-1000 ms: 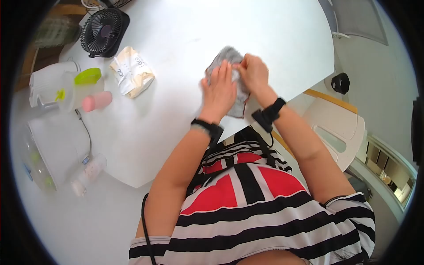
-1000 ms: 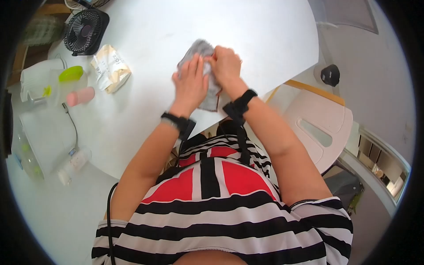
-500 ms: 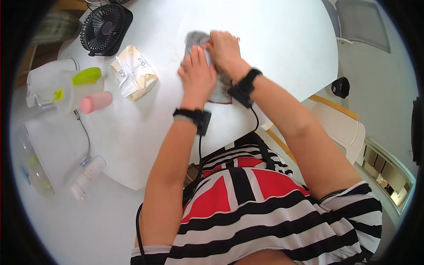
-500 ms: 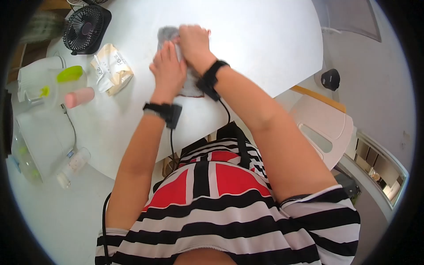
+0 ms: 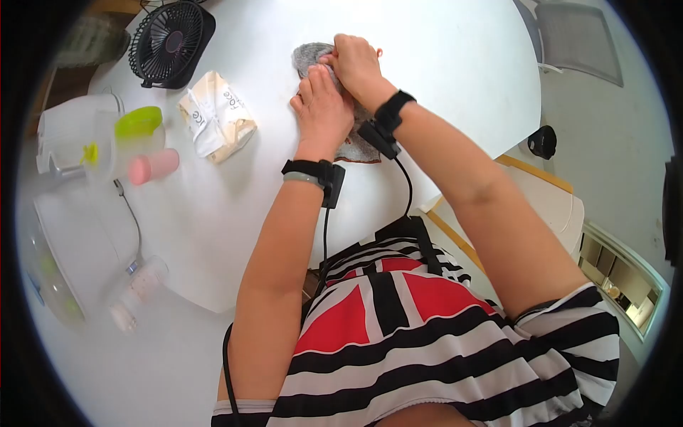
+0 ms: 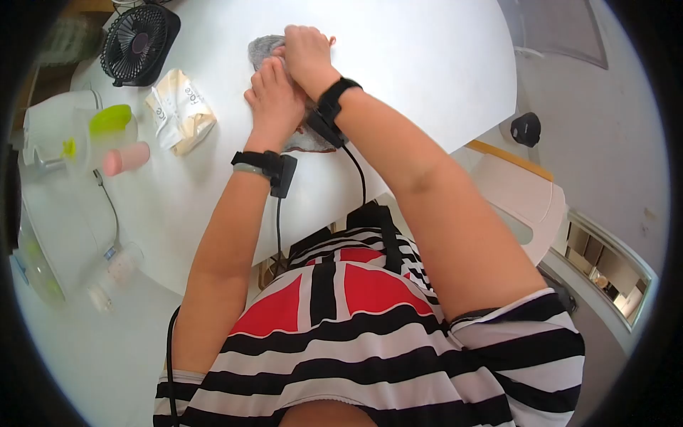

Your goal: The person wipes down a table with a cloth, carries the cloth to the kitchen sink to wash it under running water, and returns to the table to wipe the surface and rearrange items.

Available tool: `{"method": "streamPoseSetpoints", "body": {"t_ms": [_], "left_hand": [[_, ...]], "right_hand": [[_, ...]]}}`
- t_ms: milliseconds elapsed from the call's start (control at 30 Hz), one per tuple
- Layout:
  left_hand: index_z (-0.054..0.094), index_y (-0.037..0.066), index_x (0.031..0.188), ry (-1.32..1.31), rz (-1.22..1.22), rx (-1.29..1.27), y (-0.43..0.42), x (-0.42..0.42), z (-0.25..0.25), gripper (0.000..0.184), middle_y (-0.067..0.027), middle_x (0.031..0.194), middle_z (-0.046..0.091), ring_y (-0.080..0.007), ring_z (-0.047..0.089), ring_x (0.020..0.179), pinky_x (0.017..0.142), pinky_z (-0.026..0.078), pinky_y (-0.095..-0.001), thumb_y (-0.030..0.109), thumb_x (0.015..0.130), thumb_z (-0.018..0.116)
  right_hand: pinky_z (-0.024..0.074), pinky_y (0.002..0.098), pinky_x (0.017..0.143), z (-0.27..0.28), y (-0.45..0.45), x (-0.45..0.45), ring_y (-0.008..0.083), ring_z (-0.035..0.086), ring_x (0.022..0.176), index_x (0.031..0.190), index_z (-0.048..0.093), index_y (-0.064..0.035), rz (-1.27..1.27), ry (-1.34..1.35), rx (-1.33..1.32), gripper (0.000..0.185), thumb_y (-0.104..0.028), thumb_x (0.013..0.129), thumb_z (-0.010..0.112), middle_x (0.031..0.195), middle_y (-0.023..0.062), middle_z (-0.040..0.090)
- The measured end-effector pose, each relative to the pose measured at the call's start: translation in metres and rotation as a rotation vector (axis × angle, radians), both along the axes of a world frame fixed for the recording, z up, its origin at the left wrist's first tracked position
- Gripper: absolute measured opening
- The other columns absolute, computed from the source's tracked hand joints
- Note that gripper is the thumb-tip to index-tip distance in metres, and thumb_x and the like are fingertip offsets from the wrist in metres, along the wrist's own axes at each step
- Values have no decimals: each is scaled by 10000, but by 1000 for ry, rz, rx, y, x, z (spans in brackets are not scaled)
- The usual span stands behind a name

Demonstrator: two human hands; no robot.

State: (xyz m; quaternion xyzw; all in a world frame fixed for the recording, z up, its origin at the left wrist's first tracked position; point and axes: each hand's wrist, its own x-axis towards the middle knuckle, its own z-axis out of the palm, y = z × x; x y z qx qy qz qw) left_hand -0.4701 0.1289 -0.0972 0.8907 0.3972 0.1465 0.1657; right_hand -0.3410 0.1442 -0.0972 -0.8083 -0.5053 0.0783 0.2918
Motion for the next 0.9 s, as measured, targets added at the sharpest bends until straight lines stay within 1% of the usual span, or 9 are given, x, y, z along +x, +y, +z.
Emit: {"method": "streamPoseSetpoints", "body": {"t_ms": [67,167,367,567,633,733,800,867,900], "left_hand": [[353,-2,1392,71,-48,4,-5,-12,2,654,-151,1394,401,-343,425,1197,914,357,-520,234,852,637],[326,-31,1438,74,-46,39,-66,-37,-9,717,-166,1432,374,-339,412,1223,928,342,-501,215,846,647],[387,-21,1383,-5,31,146,-9,-6,14,620,-163,1339,421,-329,425,1146,885,343,-487,219,864,626],[360,-35,1400,16,4,22,57,-57,33,649,-162,1308,442,-338,462,1100,874,363,-495,203,854,619],[335,-56,1418,66,-44,-56,45,-78,43,673,-173,1393,409,-344,448,1156,903,357,-509,203,862,613],[363,-31,1403,32,-55,-206,24,-76,44,656,-180,1394,409,-362,441,1176,923,351,-523,226,858,620],[390,2,1384,20,135,-151,1,-47,25,620,-185,1403,409,-383,430,1207,936,345,-546,248,862,617],[477,85,1341,-34,252,-141,-8,-34,26,514,-157,1363,470,-363,466,1216,944,373,-529,320,899,591],[533,114,1300,-12,281,-138,-11,-35,33,464,-152,1367,470,-365,466,1216,941,380,-542,324,893,600]], "right_hand": [[488,482,678,-7,-14,-6,414,629,780,751,608,4,5,32,-5,235,-197,800,720,769,221,648],[502,446,638,-1,-64,-20,354,669,755,714,572,33,74,38,-55,179,-58,793,704,729,202,646],[514,363,555,20,13,-5,254,723,711,698,562,38,124,78,173,147,16,797,669,688,207,640],[481,431,661,42,66,-57,369,636,739,731,572,12,23,133,-110,261,-164,792,754,739,196,647],[515,456,682,55,52,-68,381,653,774,737,596,43,42,167,-160,176,-88,770,708,766,234,655],[524,410,679,43,39,-65,359,652,774,731,601,0,34,255,-192,114,-66,751,692,780,196,670],[512,498,774,25,34,-52,345,640,824,736,596,-46,78,346,-198,89,-30,706,679,810,143,683],[318,771,864,-15,27,-62,334,606,975,768,587,-72,76,189,-21,157,-29,645,674,831,84,671],[357,750,870,-1,25,-61,334,605,978,791,600,-69,156,250,-41,182,-57,636,694,857,98,665]]}}
